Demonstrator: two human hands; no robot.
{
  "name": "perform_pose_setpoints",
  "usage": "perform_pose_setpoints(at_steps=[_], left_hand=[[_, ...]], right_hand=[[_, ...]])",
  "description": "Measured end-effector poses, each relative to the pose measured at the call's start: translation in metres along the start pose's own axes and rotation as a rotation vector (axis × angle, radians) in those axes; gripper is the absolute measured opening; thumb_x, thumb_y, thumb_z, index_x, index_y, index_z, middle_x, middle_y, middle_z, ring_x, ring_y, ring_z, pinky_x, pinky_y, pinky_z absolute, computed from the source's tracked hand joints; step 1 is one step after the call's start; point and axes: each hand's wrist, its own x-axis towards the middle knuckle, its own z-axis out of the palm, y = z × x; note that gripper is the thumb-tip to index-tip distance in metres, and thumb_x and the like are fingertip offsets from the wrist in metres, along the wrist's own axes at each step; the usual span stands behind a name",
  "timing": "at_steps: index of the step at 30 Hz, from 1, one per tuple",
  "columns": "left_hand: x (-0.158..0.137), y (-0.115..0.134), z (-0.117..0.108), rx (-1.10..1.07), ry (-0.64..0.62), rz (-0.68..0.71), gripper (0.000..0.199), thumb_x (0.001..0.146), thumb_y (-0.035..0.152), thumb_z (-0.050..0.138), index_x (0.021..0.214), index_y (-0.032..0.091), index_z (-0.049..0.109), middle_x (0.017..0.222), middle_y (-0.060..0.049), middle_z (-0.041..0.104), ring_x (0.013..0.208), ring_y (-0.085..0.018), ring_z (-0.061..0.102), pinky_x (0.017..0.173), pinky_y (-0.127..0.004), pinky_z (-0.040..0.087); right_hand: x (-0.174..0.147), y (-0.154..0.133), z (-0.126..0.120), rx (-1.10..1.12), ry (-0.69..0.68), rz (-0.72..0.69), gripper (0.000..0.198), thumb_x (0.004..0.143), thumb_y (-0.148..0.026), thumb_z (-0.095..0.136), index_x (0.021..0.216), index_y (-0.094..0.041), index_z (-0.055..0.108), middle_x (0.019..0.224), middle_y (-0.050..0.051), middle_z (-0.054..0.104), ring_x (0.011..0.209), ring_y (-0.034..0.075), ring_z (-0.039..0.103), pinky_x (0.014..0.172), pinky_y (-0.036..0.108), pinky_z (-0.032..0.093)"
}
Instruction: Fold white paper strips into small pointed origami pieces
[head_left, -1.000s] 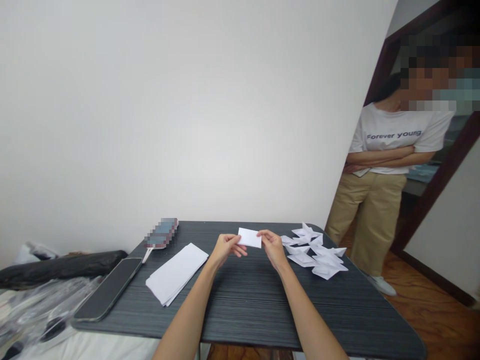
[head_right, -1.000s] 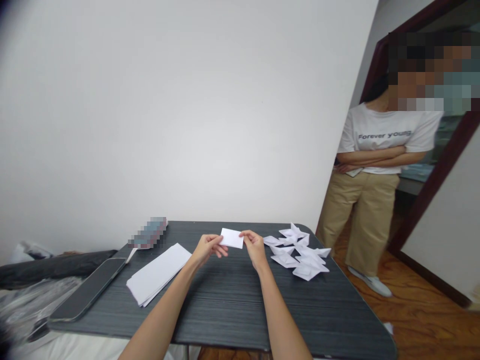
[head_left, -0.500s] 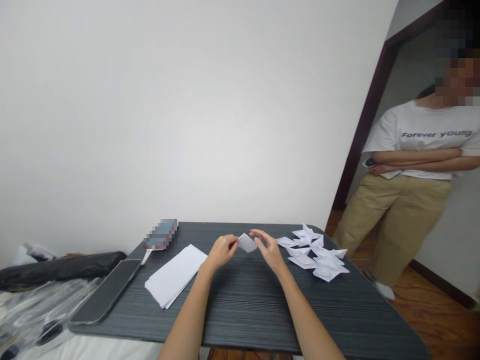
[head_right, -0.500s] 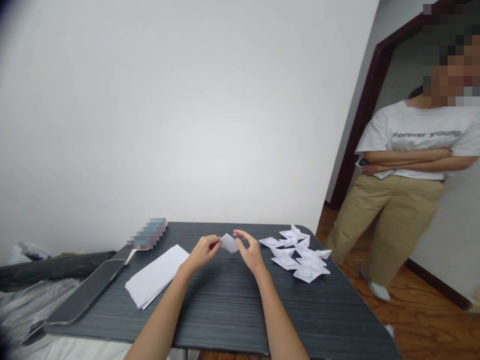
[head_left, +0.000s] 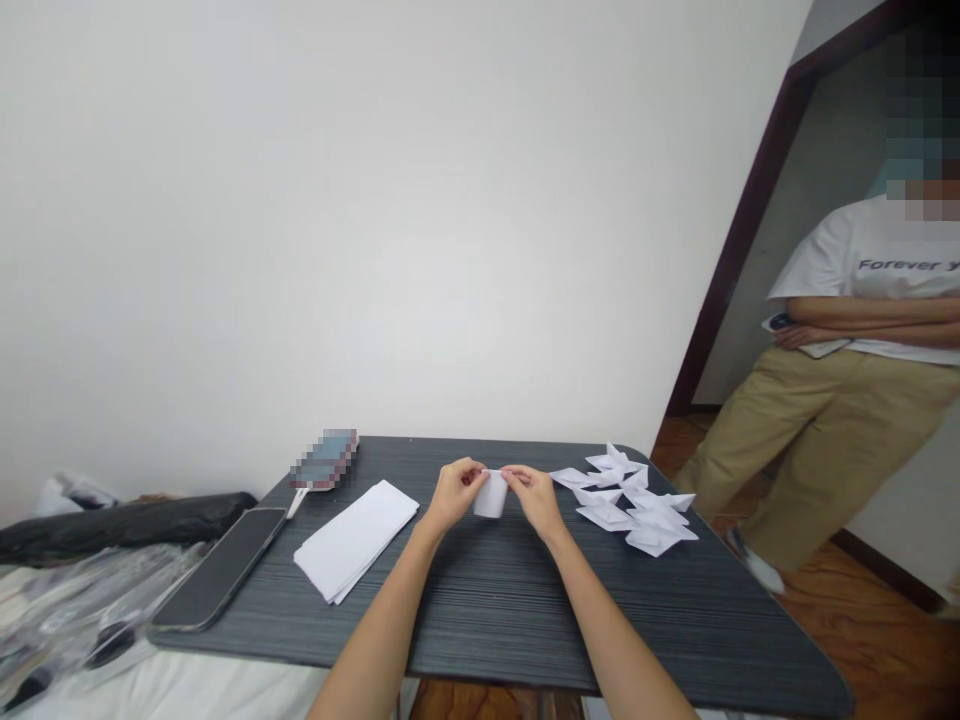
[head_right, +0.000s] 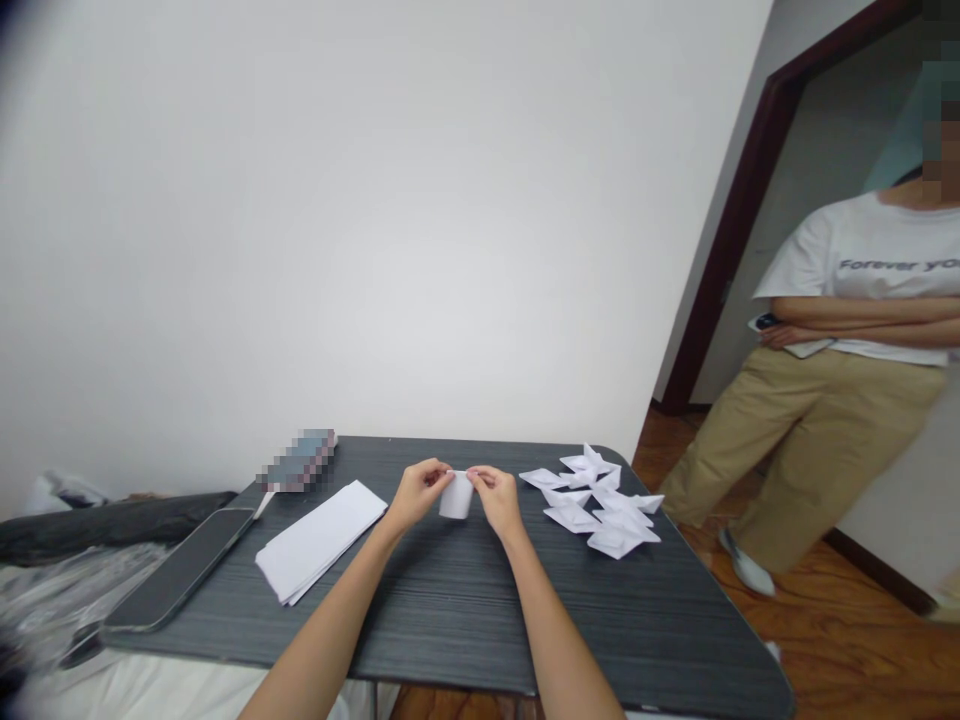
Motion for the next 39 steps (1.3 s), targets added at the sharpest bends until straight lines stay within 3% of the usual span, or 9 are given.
perform_pose_setpoints(at_steps=[8,20,30,34,39], left_hand=[[0.001,-0.007,0.003,-0.161,0.003,-0.084,0.024,0.069,0.032,0.052,0.072,0.011,0.063,0.060,-0.002,0.053,0.054,-0.010,0.044,0.049,-0.019,0.034],[0.004,-0.002,0.003,-0.411,-0.071,-0.204,0.026,0.066,0.034,0.056,0.069,0.008,0.062,0.043,0.003,0.043,0.040,-0.005,0.036,0.040,-0.018,0.027],[0.004,-0.003,0.002,-0.455,-0.077,-0.267,0.024,0.064,0.032,0.057,0.063,0.009,0.061,0.038,0.003,0.044,0.037,-0.005,0.036,0.040,-0.019,0.028],[0.005,-0.010,0.003,-0.447,-0.062,-0.281,0.024,0.066,0.032,0.055,0.064,0.009,0.060,0.037,0.003,0.044,0.036,-0.006,0.036,0.040,-0.019,0.028],[0.007,-0.015,0.000,-0.260,-0.028,-0.222,0.023,0.067,0.032,0.052,0.065,0.010,0.060,0.041,0.003,0.045,0.038,-0.006,0.037,0.042,-0.020,0.028]], right_hand=[[0.001,0.002,0.002,-0.008,0.037,-0.009,0.025,0.061,-0.036,0.060,0.073,-0.015,0.064,0.069,0.006,0.066,0.066,0.020,0.060,0.064,0.032,0.046],[0.000,-0.003,-0.001,0.008,0.027,0.019,0.025,0.059,-0.035,0.062,0.073,-0.015,0.064,0.068,0.006,0.066,0.064,0.018,0.059,0.062,0.029,0.046],[0.004,0.005,-0.005,0.113,-0.009,0.103,0.025,0.056,-0.040,0.064,0.059,-0.015,0.062,0.050,0.001,0.059,0.046,0.012,0.051,0.049,0.024,0.040],[0.005,0.011,-0.003,0.211,-0.082,0.169,0.028,0.058,-0.040,0.062,0.070,-0.015,0.064,0.059,0.003,0.063,0.053,0.013,0.055,0.053,0.025,0.041],[0.004,0.008,-0.003,0.114,-0.118,0.143,0.024,0.058,-0.036,0.062,0.064,-0.013,0.065,0.054,0.002,0.061,0.048,0.011,0.051,0.050,0.023,0.039]])
